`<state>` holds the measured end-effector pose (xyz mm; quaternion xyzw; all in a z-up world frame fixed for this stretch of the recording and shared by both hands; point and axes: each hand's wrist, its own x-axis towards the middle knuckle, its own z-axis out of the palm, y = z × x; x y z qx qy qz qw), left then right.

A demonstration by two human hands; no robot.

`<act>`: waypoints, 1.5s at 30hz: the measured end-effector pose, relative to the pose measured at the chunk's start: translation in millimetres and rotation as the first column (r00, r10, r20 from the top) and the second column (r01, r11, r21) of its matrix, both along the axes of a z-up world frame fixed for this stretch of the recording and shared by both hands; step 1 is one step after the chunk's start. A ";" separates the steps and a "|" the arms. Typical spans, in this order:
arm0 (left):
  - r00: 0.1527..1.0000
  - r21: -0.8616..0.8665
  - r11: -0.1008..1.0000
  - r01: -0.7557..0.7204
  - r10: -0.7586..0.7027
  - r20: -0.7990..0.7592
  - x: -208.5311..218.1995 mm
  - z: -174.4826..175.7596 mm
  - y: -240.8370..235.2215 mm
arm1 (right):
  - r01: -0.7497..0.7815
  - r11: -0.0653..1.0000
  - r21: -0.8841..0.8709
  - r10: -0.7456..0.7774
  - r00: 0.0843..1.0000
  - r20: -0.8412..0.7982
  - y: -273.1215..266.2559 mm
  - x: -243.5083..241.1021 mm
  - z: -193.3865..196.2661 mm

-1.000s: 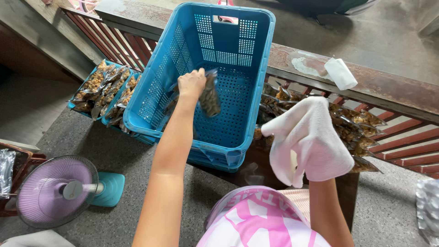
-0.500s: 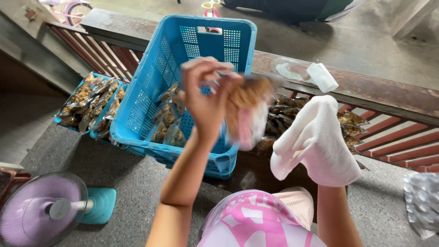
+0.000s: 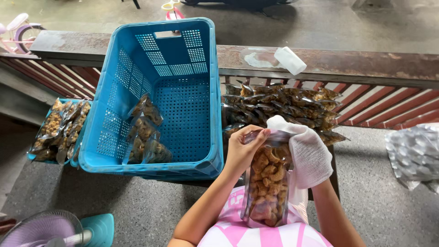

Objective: The person wipes the exterior of sealed snack bags with a white cloth, one at a time, then places them into a blue plastic basket. The task is performed repeatedly throughout the clip.

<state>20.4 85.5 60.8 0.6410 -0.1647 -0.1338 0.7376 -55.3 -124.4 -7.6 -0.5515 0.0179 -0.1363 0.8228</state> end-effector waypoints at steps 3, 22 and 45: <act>0.970 -0.173 0.981 0.086 -0.122 -0.212 -2.6 -15.3 -6.8 | -0.081 0.993 -0.081 0.081 0.997 -0.003 -23.7 4.2 -25.8; 0.948 -0.100 0.943 0.318 -0.318 0.020 -31.0 14.2 5.8 | 0.191 -0.069 -0.979 0.183 0.967 0.175 -13.7 -1.9 141.7; 0.940 -0.078 0.945 0.316 -0.323 -0.106 -34.5 -4.6 -7.1 | 0.124 -0.172 -0.977 0.155 0.983 0.098 -8.5 -23.3 146.3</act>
